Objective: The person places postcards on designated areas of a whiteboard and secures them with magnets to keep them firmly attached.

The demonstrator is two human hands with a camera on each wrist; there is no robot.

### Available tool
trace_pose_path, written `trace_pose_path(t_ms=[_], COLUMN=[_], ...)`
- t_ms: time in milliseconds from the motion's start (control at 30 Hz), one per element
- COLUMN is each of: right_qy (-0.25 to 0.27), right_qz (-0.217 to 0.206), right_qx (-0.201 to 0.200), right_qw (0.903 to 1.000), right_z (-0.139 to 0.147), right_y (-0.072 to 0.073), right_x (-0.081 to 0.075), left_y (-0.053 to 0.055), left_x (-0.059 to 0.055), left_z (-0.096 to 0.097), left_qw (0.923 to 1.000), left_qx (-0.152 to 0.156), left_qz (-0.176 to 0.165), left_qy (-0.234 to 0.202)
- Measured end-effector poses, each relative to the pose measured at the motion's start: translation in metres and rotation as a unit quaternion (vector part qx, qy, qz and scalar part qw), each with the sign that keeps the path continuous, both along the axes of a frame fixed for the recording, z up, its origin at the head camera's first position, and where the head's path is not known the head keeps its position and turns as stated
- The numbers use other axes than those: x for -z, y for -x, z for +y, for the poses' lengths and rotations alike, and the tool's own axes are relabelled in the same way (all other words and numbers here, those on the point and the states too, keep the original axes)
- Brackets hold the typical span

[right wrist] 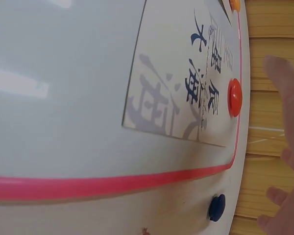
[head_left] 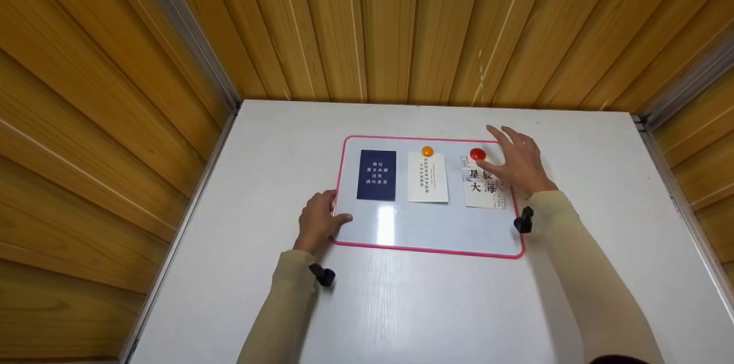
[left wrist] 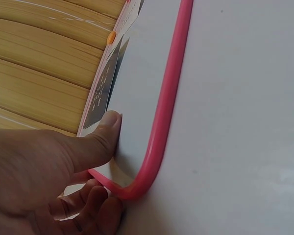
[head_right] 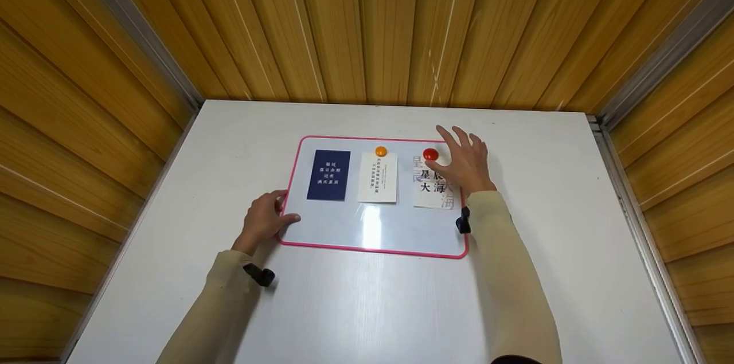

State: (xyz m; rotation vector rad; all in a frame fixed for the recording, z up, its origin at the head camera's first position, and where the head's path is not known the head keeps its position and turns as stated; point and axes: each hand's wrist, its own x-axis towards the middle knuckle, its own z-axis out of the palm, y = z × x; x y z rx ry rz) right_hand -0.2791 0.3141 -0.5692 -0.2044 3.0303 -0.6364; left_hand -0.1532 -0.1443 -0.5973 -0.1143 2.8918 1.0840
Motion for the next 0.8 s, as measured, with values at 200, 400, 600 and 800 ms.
trace_pose_path(t_ms=[200,400,600,800], right_qy=[0.01,0.023,0.048,0.042], right_qz=[-0.007,-0.009,-0.017,-0.032], right_qx=[0.014,0.023,0.043,0.062], right_qw=[0.9998,0.9994,0.9978,0.9967], right_z=[0.01,0.019,0.028,0.034], right_y=[-0.003,-0.005,-0.01,-0.012], right_x=[0.002,0.003,0.004,0.008], left_y=[0.0,0.0,0.0,0.0], left_x=[0.0,0.0,0.001,0.003], left_z=[0.0,0.0,0.001,0.002], left_qw=[1.0,1.0,1.0,1.0], left_qx=[0.002,0.001,-0.003,-0.007], left_qz=[0.002,0.0,0.001,-0.001], left_qy=[0.002,0.006,0.005,0.003])
